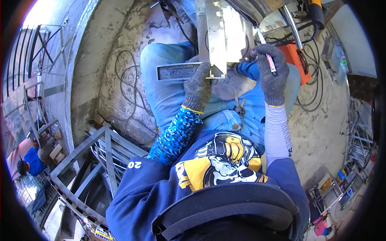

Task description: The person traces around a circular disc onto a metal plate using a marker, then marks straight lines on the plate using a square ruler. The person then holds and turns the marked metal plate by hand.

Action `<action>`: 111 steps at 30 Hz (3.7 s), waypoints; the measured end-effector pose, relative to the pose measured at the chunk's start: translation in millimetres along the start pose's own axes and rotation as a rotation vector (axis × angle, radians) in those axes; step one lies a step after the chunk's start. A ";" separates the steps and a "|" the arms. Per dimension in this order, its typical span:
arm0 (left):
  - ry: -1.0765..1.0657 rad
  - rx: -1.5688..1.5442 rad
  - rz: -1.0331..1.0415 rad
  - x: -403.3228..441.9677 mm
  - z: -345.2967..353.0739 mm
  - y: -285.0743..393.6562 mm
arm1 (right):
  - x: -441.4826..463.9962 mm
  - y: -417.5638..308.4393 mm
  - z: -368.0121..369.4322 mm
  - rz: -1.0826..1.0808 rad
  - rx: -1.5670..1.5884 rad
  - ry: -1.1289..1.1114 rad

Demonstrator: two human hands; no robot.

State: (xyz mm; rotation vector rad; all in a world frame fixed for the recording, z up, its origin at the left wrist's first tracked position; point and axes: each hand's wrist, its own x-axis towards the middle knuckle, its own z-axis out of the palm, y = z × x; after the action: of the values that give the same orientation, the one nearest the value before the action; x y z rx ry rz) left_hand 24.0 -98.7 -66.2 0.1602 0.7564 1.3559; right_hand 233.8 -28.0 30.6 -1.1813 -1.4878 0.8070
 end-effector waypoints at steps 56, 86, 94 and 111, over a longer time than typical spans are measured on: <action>0.200 0.376 0.196 -1.2 37.5 10.8 | -2.5 4.5 5.9 -0.025 -0.216 -0.102; 0.008 0.982 0.432 -1.9 -0.4 2.3 | -6.3 -12.5 30.6 -0.118 -0.250 -0.057; -0.022 1.210 0.539 -3.5 -0.1 3.5 | -5.2 -11.9 29.5 -0.119 -0.276 -0.089; 0.155 0.267 0.158 1.7 8.5 -6.4 | -0.6 -15.5 31.1 -0.090 -0.265 -0.115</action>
State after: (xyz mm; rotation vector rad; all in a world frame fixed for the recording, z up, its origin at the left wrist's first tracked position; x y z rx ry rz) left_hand 34.2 -96.0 -63.8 0.3350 1.0734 1.4240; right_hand 199.7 -30.4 36.9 -1.2675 -1.7714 0.6392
